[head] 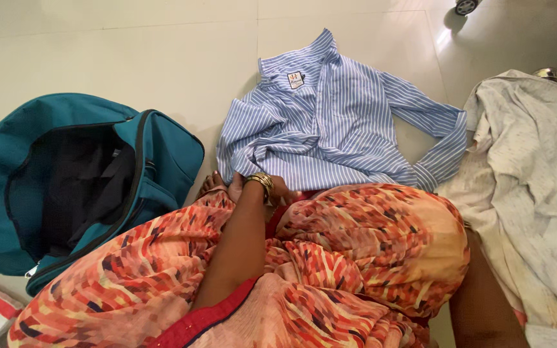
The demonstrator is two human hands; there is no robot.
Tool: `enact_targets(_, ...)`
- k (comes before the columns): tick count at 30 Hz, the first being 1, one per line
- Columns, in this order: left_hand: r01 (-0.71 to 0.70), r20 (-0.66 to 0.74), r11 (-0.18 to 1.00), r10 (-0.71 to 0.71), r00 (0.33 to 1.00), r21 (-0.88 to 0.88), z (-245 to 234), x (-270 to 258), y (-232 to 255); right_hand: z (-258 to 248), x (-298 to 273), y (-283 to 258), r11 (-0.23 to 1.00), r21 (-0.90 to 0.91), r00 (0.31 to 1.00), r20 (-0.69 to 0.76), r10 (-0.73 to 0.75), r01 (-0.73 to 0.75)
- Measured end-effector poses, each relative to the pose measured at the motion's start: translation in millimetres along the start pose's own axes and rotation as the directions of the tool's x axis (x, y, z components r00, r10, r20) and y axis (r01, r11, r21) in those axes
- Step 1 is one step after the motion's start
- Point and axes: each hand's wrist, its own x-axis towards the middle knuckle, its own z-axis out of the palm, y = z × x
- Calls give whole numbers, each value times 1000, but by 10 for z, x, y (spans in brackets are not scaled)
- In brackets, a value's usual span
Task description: The person picks up a striped shirt, spreads it on the floor, and fastens the buttons on the front of the shirt one by one.
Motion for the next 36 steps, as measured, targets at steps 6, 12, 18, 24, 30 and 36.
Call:
enact_targets(6,-12,-72,1000,13,997,10,-103,-145,6,375,79,218,999,43,1000,-19,12,-11)
enact_targets(12,-1,-300,993,36,953,116,-279,-273,-34,1100,-13,591,1000,6,990,144,-6,6)
enact_targets(18,18,-279,966,56,959,257,29,312,248,1189,0,593,999,15,992,125,-30,29)
enact_targets(24,-42,-236,954,115,965,295,480,716,625,544,294,237,996,-49,998,7,-70,70)
enact_targets(30,-44,-306,934,161,938,355,357,867,926,451,438,42,993,-64,995,10,-95,95)
enact_targets(36,-13,-420,918,193,887,396,-69,878,1057,532,540,-31,991,-58,993,22,-116,117)
